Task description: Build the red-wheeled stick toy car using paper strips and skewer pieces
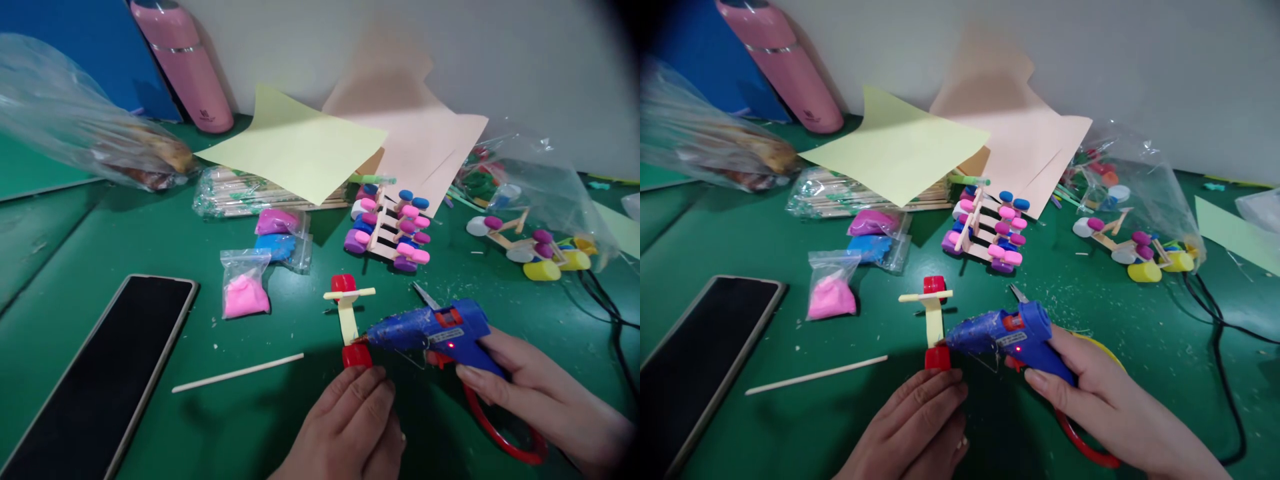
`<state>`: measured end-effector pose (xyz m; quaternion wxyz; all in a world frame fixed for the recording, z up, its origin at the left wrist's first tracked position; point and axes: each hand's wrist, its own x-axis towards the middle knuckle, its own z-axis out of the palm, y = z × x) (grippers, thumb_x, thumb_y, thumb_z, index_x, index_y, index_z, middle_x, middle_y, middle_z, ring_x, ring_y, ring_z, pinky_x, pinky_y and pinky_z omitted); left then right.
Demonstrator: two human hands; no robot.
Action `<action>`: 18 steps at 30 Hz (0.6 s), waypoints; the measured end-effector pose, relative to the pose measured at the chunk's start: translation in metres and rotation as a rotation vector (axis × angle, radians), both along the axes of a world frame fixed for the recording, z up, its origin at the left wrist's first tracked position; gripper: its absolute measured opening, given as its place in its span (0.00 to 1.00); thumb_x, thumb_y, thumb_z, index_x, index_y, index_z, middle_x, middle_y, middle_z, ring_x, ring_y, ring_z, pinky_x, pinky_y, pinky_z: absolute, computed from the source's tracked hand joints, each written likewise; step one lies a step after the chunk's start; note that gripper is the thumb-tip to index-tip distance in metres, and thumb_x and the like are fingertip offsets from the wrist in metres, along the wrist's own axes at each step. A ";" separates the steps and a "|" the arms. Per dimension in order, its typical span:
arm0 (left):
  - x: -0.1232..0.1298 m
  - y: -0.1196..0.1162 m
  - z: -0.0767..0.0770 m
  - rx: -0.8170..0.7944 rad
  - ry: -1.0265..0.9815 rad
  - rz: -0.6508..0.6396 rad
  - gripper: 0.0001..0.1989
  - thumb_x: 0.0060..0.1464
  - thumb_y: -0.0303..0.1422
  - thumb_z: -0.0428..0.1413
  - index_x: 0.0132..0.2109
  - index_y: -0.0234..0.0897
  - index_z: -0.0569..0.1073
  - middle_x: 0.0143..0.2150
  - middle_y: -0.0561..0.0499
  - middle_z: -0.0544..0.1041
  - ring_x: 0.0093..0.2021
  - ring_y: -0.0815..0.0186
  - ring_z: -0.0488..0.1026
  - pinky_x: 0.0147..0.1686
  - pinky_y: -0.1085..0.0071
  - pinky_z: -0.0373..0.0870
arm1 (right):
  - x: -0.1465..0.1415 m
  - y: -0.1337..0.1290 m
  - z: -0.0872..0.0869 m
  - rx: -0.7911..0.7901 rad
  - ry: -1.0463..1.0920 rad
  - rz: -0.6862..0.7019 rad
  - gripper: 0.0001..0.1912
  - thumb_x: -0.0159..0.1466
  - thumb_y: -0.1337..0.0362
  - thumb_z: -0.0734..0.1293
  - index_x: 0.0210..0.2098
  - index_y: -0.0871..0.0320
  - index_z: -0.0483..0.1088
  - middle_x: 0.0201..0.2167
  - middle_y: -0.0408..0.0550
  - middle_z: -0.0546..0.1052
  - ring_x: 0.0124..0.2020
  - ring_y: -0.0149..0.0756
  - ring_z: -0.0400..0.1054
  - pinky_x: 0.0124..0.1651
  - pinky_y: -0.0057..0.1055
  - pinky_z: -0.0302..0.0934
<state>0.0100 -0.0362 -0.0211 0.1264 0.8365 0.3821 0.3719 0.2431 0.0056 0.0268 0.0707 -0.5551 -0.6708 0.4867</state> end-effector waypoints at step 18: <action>0.000 -0.003 -0.001 -0.014 -0.039 0.013 0.06 0.50 0.25 0.52 0.33 0.32 0.75 0.37 0.51 0.79 0.42 0.66 0.74 0.48 0.70 0.68 | 0.001 0.000 0.007 0.050 -0.090 0.106 0.19 0.62 0.58 0.59 0.53 0.46 0.58 0.41 0.42 0.72 0.41 0.38 0.67 0.40 0.29 0.65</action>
